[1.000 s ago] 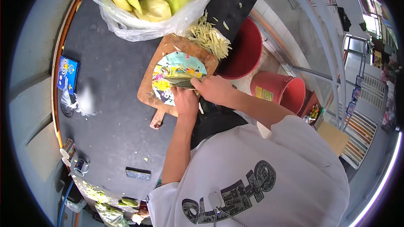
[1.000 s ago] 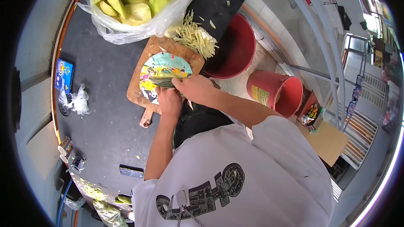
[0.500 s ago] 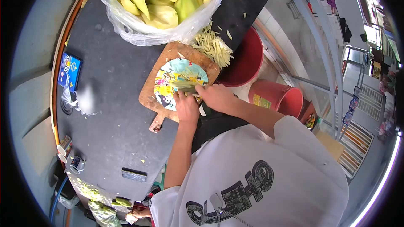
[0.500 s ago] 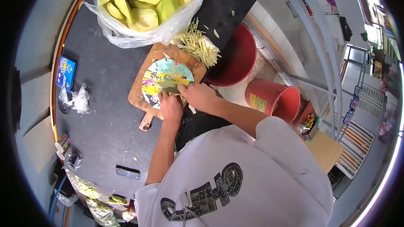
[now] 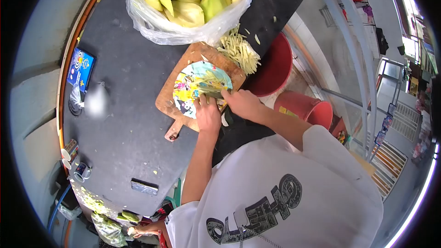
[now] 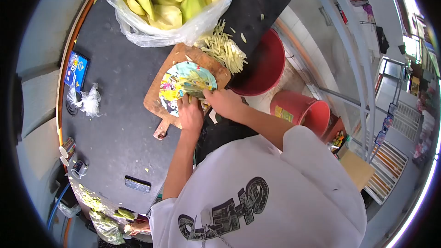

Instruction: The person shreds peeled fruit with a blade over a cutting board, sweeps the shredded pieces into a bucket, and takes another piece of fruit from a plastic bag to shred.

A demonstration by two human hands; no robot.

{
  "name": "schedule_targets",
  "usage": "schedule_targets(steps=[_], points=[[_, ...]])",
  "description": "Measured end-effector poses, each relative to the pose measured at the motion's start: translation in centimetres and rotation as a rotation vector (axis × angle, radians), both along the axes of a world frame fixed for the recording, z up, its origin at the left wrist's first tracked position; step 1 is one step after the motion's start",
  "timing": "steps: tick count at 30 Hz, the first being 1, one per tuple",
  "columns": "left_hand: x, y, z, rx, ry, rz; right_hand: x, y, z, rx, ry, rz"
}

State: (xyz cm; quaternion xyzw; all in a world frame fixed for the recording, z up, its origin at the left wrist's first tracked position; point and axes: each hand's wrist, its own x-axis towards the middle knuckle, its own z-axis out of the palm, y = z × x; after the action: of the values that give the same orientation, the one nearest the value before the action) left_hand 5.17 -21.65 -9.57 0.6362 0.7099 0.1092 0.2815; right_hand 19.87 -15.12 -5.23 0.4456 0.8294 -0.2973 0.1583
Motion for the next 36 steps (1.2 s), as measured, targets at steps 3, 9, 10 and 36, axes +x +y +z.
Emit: schedule_targets(steps=[3,9,10,36], points=[[-0.4,-0.7,-1.7,0.062,-0.056,-0.109,-0.9,-0.7,1.6,0.075,0.109,0.042],[-0.1,-0.3,-1.3,-0.032,0.037,-0.033,-0.3,-0.2,0.6,-0.019,0.045,-0.029],[-0.3,-0.9,-1.8,-0.002,0.010,-0.068,-0.6,-0.8,1.1,-0.006,0.093,-0.018],[0.1,-0.8,-1.1,0.124,-0.020,0.029,-0.7,-0.6,2.5,-0.096,0.061,-0.066]])
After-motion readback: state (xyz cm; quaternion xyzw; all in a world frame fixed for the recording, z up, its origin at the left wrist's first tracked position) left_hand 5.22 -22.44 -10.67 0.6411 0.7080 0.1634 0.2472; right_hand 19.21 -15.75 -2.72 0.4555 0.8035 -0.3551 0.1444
